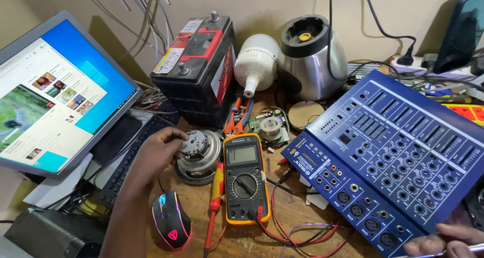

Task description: Assembling an audio mixer by installing a circuit board into its housing and securing it with a screwdriver.

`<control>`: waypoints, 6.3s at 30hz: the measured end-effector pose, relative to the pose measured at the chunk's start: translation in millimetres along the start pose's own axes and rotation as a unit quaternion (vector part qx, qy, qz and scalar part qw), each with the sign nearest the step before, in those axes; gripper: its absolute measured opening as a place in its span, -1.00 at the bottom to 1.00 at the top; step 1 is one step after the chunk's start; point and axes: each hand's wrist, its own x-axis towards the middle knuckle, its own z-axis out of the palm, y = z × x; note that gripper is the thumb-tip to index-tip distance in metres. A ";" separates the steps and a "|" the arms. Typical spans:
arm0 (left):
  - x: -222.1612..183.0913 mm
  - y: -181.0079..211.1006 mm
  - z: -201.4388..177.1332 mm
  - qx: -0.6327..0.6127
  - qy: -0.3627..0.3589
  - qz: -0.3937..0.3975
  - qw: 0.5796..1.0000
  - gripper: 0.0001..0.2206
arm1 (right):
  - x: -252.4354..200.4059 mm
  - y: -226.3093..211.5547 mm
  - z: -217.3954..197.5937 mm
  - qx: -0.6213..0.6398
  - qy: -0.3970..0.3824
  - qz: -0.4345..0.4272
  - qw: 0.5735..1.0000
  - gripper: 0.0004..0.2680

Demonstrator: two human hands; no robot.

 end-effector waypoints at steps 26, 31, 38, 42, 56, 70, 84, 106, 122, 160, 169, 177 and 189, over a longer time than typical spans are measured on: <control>4.4 8.0 42.3 0.249 0.038 0.095 0.963 -0.80 | -6.3 -58.3 41.4 -0.035 0.019 0.032 0.999 -0.73; -27.1 30.5 40.3 0.141 0.064 0.038 0.987 -0.84 | -22.0 -66.1 62.3 0.005 0.029 -0.025 0.999 -0.76; -30.5 12.9 80.9 -0.017 -0.057 0.143 0.988 -0.88 | -8.8 -80.6 23.6 0.081 -0.034 -0.020 0.996 -0.73; -108.7 33.2 164.6 -0.253 -0.343 -0.017 0.905 -0.91 | -28.2 -147.0 88.3 0.053 0.047 -0.004 0.997 -0.79; -153.5 19.5 272.7 -0.342 -0.615 -0.081 0.707 -0.91 | -40.1 -174.3 110.7 -0.005 0.217 0.033 0.976 -0.78; -156.4 13.8 267.0 -0.374 -0.610 -0.113 0.689 -0.94 | -41.6 -160.8 118.0 -0.062 0.214 -0.049 0.974 -0.80; -134.1 52.6 218.0 0.066 -0.578 -0.011 0.813 -0.65 | -49.2 -176.1 137.6 -0.243 0.191 -0.111 0.945 -0.91; -134.7 44.0 231.4 0.157 -0.537 0.074 0.826 -0.66 | -53.5 -174.1 148.5 -0.459 0.147 -0.021 0.876 -0.86; -131.8 35.4 234.6 0.106 -0.551 0.072 0.824 -0.51 | -51.1 -159.8 135.0 -0.479 0.037 -0.179 0.859 -0.93; -114.8 1.4 248.7 -0.253 -0.706 0.019 0.661 -0.79 | -57.6 -149.2 121.5 -0.230 0.112 -0.110 0.961 -0.88; -132.5 13.0 260.3 -0.374 -0.593 -0.051 0.711 -0.73 | -57.7 -171.0 114.3 -0.088 0.212 0.027 0.973 -0.73; -135.5 13.2 253.4 -0.408 -0.626 -0.058 0.661 -0.72 | -53.2 -147.8 114.7 -0.063 0.175 0.013 0.982 -0.73; -139.9 20.1 243.7 -0.350 -0.631 -0.047 0.691 -0.83 | -48.4 -165.7 121.9 -0.047 0.209 0.023 0.976 -0.73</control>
